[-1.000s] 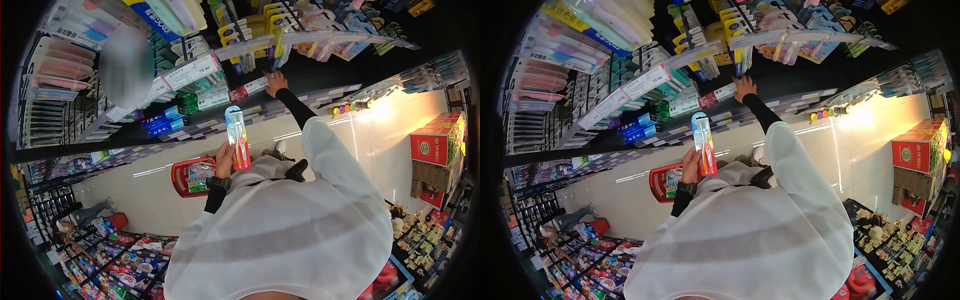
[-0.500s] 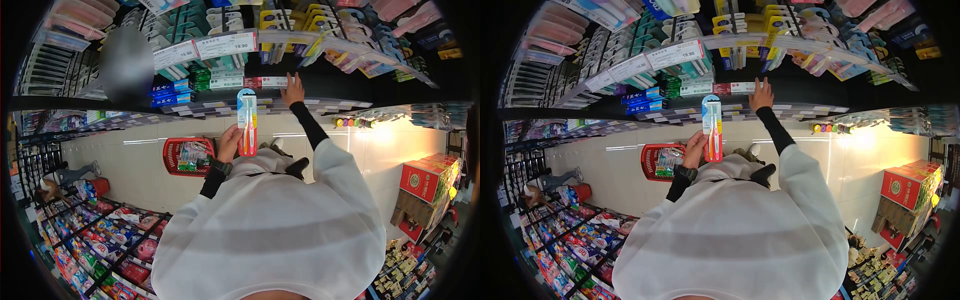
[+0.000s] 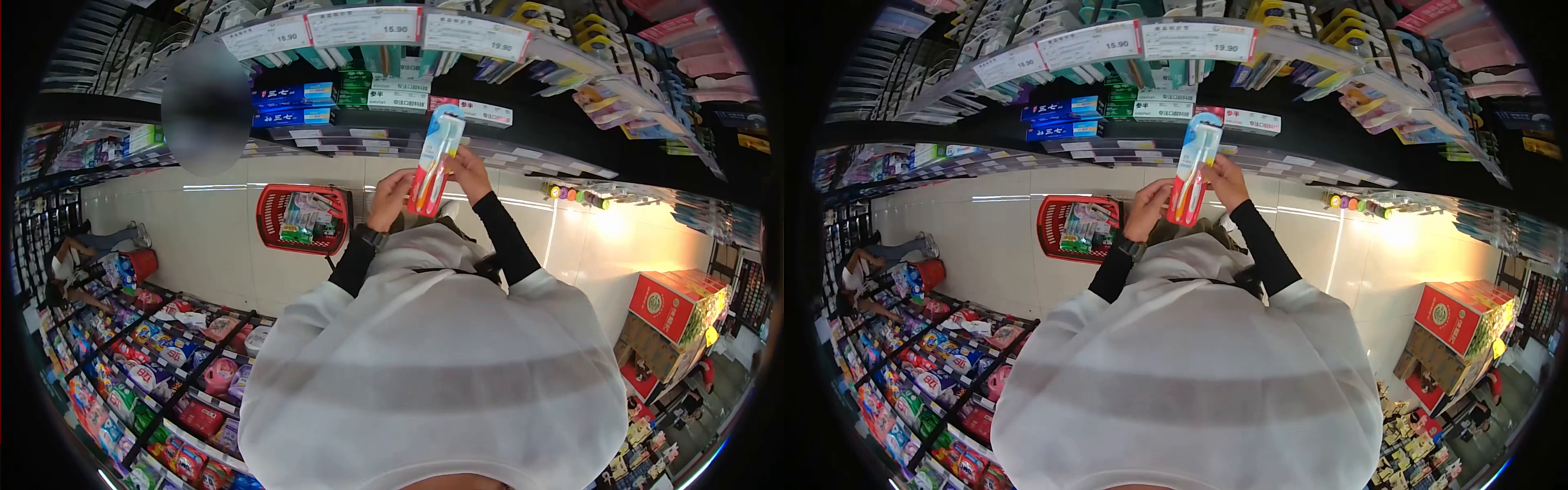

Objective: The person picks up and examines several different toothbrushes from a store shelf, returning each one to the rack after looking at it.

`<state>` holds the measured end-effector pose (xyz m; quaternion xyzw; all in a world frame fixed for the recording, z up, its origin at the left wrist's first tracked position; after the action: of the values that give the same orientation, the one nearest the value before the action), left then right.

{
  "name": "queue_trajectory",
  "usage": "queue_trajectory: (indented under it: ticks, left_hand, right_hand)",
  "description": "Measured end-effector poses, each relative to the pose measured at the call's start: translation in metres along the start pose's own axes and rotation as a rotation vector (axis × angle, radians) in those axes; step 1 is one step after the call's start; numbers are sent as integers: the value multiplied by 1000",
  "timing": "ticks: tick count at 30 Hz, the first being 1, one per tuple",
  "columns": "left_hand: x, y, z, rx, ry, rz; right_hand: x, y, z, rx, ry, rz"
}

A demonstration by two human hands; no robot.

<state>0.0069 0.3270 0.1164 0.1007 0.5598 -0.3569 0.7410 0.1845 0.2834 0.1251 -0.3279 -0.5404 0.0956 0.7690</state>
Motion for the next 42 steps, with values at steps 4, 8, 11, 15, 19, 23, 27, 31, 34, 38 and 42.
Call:
queue_trajectory:
  ticks: [4,8,11,15,19,23,27,31,34,38,42]
  left_hand:
    - [59,-42,-103,-146,599,264]
    - [93,-118,-182,-193,963,135]
    - [119,-151,-214,-157,996,60]
    - [133,-150,-232,-87,848,-263]
    - [174,-136,-239,-176,1018,-202]
    - [125,-130,-204,-355,1174,-25]
    - [96,-138,-173,-436,1355,78]
    - [153,-145,-179,-388,1130,-141]
    - [138,-138,-177,-503,1003,-43]
    - [101,-144,-160,-487,1074,-74]
    - [143,-140,-188,-343,1210,-87]
  right_hand:
    - [3,7,-3,-138,15,13]
    - [-2,15,4,-161,39,19]
    - [-10,24,18,-190,103,21]
    - [-51,35,34,-180,145,64]
    - [-58,24,77,-154,240,76]
    - [-61,6,94,-84,234,144]
    - [-80,3,91,-20,213,145]
    - [-109,-7,83,20,185,162]
    - [-124,-13,81,-21,195,112]
    - [-153,-7,86,81,375,164]
    - [-121,-21,106,92,324,57]
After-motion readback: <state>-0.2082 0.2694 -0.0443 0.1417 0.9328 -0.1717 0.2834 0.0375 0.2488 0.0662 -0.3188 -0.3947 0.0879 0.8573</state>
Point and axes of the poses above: each hand's wrist, its own y-axis towards the middle knuckle, its own z-axis out of the palm, x = y × z, the point moved 3 cm from there along y, towards the middle knuckle, and after that the axes turned 12 degrees about z, right-handed, at the moved point
